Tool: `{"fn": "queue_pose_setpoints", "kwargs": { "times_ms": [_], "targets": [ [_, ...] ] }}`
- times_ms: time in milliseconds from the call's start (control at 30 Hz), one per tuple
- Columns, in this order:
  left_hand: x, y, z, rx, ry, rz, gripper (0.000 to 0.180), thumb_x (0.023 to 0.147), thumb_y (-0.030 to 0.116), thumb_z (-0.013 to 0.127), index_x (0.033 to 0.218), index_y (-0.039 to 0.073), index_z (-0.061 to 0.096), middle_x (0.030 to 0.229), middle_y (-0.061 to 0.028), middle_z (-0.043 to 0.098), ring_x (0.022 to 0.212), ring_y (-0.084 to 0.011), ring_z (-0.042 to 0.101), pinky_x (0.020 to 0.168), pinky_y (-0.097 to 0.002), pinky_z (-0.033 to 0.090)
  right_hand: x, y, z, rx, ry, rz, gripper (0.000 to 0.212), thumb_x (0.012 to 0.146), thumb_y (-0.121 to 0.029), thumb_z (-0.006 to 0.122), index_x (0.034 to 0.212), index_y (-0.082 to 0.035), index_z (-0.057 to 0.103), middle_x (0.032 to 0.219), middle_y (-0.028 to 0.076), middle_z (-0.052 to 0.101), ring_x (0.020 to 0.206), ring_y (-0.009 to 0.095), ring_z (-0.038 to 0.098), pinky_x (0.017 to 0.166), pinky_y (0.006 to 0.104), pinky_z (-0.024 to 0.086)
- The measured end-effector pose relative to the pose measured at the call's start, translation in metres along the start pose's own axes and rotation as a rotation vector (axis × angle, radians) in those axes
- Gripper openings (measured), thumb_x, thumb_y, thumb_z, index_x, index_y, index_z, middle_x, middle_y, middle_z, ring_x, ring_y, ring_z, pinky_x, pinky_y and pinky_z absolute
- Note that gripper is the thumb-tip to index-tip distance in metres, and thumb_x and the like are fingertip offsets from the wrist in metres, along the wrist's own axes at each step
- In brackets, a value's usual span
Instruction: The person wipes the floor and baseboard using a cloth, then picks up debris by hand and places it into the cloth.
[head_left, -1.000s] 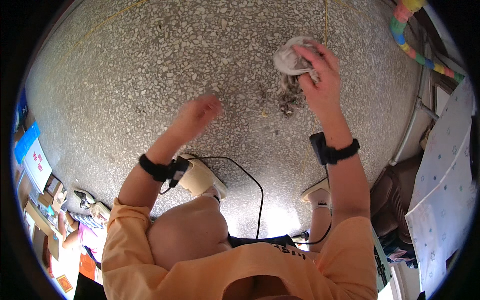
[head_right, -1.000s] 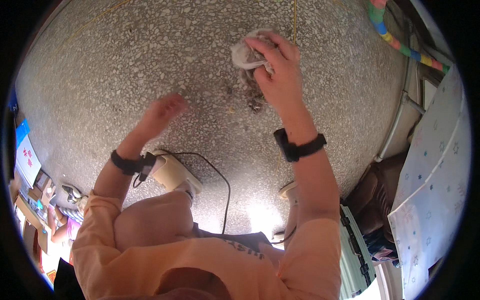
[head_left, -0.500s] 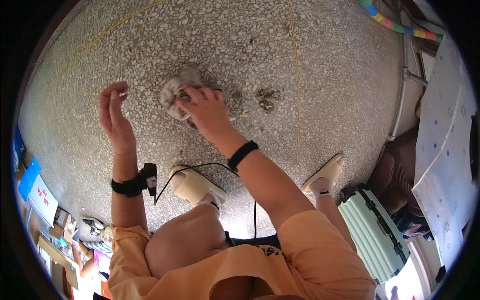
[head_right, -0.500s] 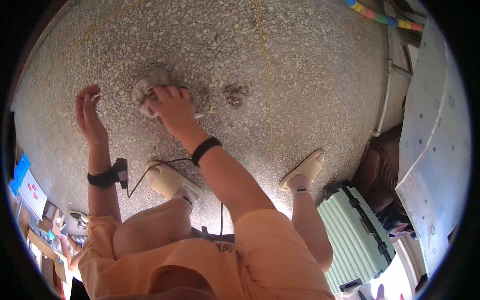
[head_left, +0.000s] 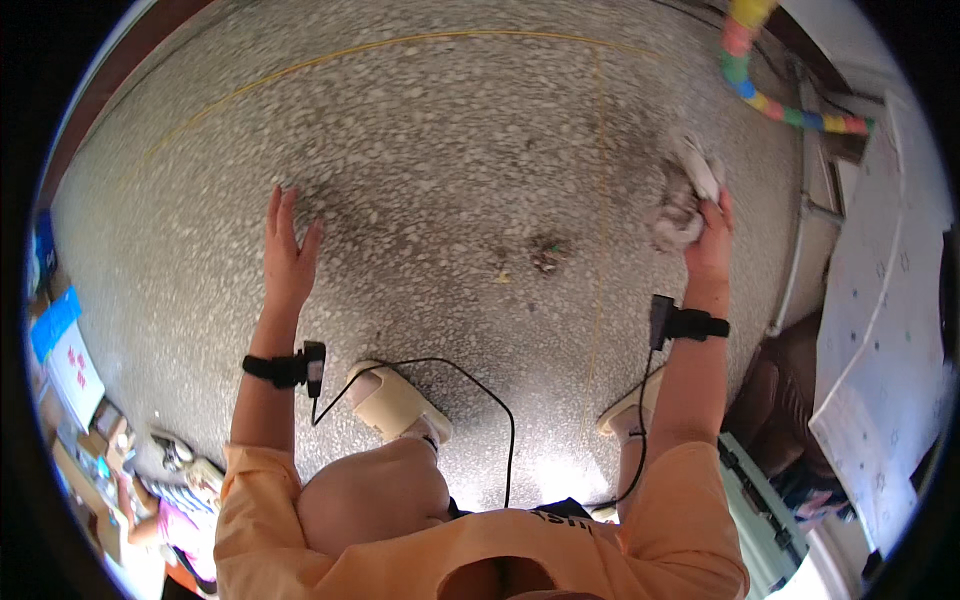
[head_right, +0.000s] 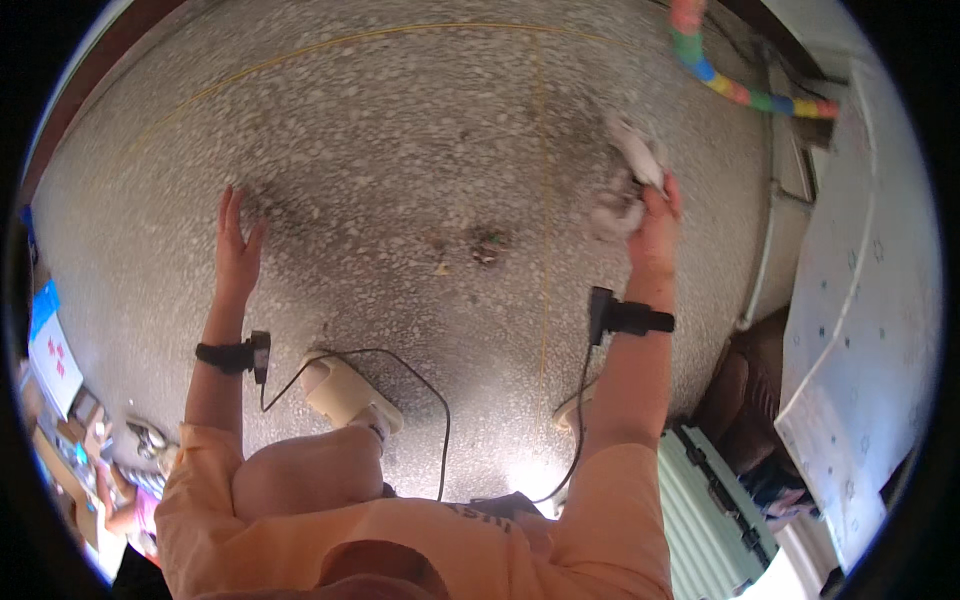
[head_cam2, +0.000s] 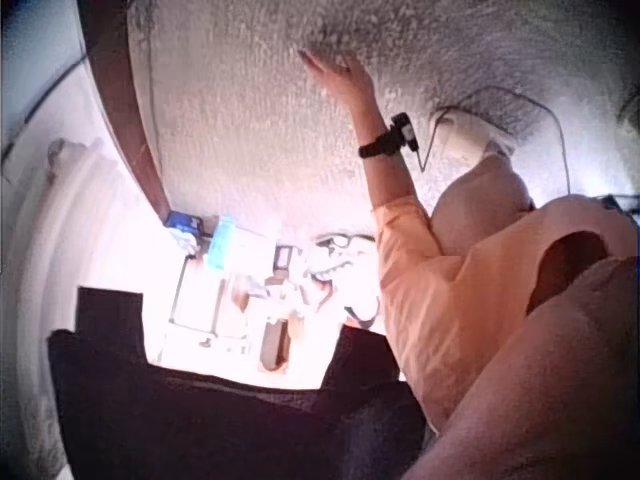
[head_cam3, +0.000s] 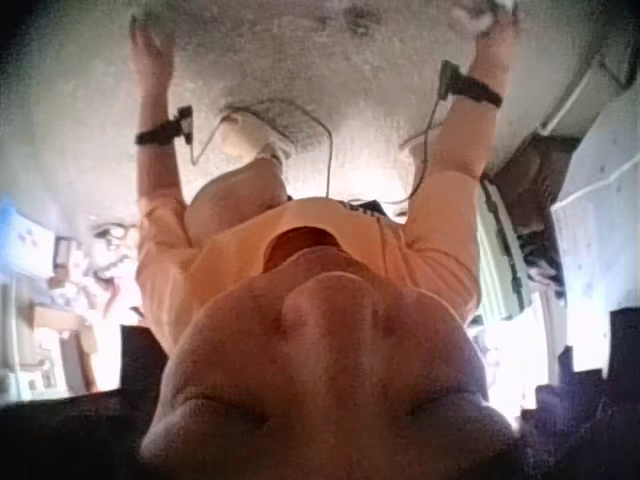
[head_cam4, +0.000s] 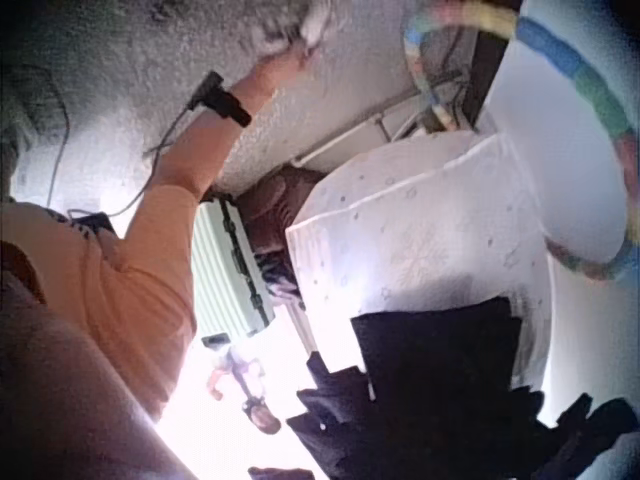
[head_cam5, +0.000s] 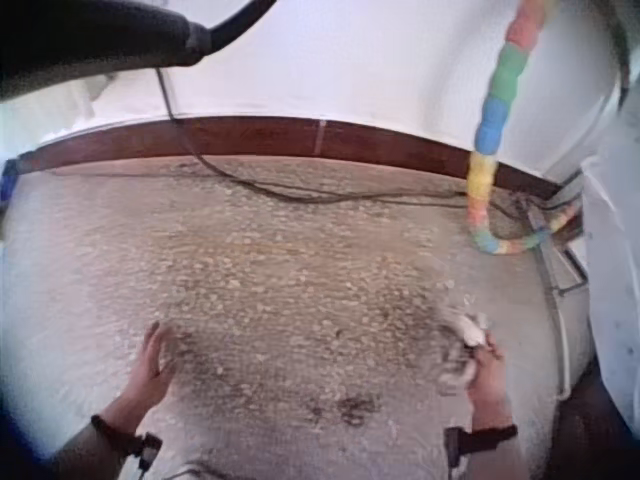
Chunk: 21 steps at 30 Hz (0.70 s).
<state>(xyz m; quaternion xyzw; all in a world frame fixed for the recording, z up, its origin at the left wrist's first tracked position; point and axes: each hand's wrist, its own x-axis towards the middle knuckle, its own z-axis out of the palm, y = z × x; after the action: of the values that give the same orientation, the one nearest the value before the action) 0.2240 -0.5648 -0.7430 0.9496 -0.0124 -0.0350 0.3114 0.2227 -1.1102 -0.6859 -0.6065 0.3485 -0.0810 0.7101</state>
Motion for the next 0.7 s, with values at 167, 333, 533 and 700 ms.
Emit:
{"fn": "queue_pose_setpoints", "kwargs": {
  "times_ms": [167,333,533,700],
  "targets": [
    [-0.002,-0.015,-0.004,0.351,-0.088,-0.070,0.052,0.090,0.020,0.057,0.137,0.003,0.042,0.146,-0.0257,0.031,0.134,-0.0369,0.034,0.102,-0.0406,0.040,0.052,0.055,-0.051,-0.589,0.364,0.070,0.050,0.095,-0.011,0.049,0.143,-0.010,0.036,0.142,0.016,0.040,0.123,0.029,0.046,0.093,0.0429,0.045],
    [-0.002,-0.016,-0.008,0.457,-0.076,-0.081,0.049,0.091,0.022,0.053,0.135,0.002,0.045,0.145,-0.0252,0.034,0.134,-0.0374,0.035,0.096,-0.0401,0.047,0.091,0.070,0.051,-1.275,0.240,-0.300,0.045,0.085,-0.011,0.060,0.129,-0.018,0.055,0.125,0.019,0.049,0.107,0.036,0.054,0.086,0.0476,0.048],
    [-0.001,-0.015,-0.008,0.307,-0.004,-0.095,0.049,0.088,0.019,0.057,0.133,0.003,0.047,0.144,-0.0241,0.036,0.131,-0.0357,0.040,0.092,-0.0388,0.049,0.029,0.079,0.272,-1.262,-0.406,-0.836,0.034,0.079,-0.017,0.056,0.112,-0.011,0.061,0.119,0.023,0.052,0.105,0.039,0.053,0.088,0.0481,0.043],
    [0.006,0.007,-0.025,0.068,-0.062,-0.185,0.057,0.083,0.018,0.063,0.136,0.005,0.044,0.141,-0.0217,0.040,0.128,-0.0371,0.043,0.100,-0.0408,0.043,-0.117,0.125,0.329,-1.310,-0.822,-0.937,0.025,0.082,-0.017,0.061,0.107,-0.016,0.064,0.123,0.006,0.052,0.109,0.029,0.051,0.090,0.0471,0.043]
  ]
}}
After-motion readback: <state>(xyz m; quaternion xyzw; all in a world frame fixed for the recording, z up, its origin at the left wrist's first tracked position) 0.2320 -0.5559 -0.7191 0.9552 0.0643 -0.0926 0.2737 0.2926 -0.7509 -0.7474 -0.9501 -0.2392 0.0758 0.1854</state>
